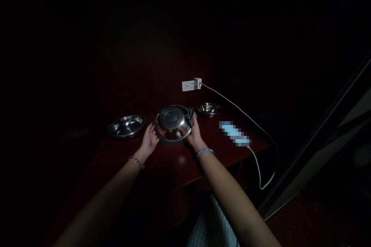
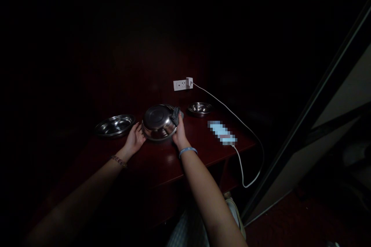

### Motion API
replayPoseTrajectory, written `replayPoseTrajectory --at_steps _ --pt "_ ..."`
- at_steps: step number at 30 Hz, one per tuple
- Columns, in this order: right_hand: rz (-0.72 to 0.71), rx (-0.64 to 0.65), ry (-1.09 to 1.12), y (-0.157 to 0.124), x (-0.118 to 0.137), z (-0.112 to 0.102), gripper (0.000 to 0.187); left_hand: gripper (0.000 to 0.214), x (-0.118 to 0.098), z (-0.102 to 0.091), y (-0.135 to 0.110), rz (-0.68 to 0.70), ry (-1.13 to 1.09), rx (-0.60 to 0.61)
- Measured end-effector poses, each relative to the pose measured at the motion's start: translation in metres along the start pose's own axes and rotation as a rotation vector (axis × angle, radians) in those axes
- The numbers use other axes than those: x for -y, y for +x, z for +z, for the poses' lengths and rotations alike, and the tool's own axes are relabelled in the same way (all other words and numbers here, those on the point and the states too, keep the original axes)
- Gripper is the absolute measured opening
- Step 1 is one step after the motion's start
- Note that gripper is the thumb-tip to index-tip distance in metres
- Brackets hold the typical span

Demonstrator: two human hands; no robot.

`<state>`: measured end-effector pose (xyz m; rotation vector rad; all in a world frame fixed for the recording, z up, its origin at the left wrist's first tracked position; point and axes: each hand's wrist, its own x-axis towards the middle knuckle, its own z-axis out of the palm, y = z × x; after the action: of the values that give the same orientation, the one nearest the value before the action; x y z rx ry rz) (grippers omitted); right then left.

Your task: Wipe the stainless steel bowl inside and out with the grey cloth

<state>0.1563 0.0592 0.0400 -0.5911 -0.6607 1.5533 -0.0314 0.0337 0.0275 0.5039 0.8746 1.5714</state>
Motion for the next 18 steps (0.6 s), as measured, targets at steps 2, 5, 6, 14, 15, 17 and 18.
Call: replayPoseTrajectory --at_steps 2,5,6,14,15,17,18 --pt "0.022 -0.053 0.068 0.0005 0.0003 0.0006 0.033 0.020 0.0015 -0.0020 0.0012 0.014 0.030 0.010" --pt "0.045 -0.082 0.124 0.0019 -0.0001 0.0017 0.034 0.014 0.0044 -0.0043 0.0032 0.048 0.045 0.017" --pt "0.044 -0.074 0.124 0.0026 -0.0005 0.0018 0.034 0.011 0.0053 -0.0048 0.0037 0.061 0.049 0.016" --pt "-0.020 -0.012 0.087 0.0050 -0.0015 -0.0002 0.038 0.008 0.0079 -0.0069 0.0042 0.153 0.072 0.017" --pt "-0.008 -0.018 0.105 0.0045 -0.0010 0.0000 0.038 0.007 0.0076 -0.0067 0.0038 0.158 0.069 0.015" --pt "0.020 -0.030 0.135 0.0033 0.0001 0.0008 0.038 0.006 0.0068 -0.0059 0.0027 0.167 0.066 0.016" --pt "0.030 -0.034 0.144 0.0027 0.0007 0.0012 0.038 0.006 0.0064 -0.0053 0.0021 0.172 0.065 0.019"
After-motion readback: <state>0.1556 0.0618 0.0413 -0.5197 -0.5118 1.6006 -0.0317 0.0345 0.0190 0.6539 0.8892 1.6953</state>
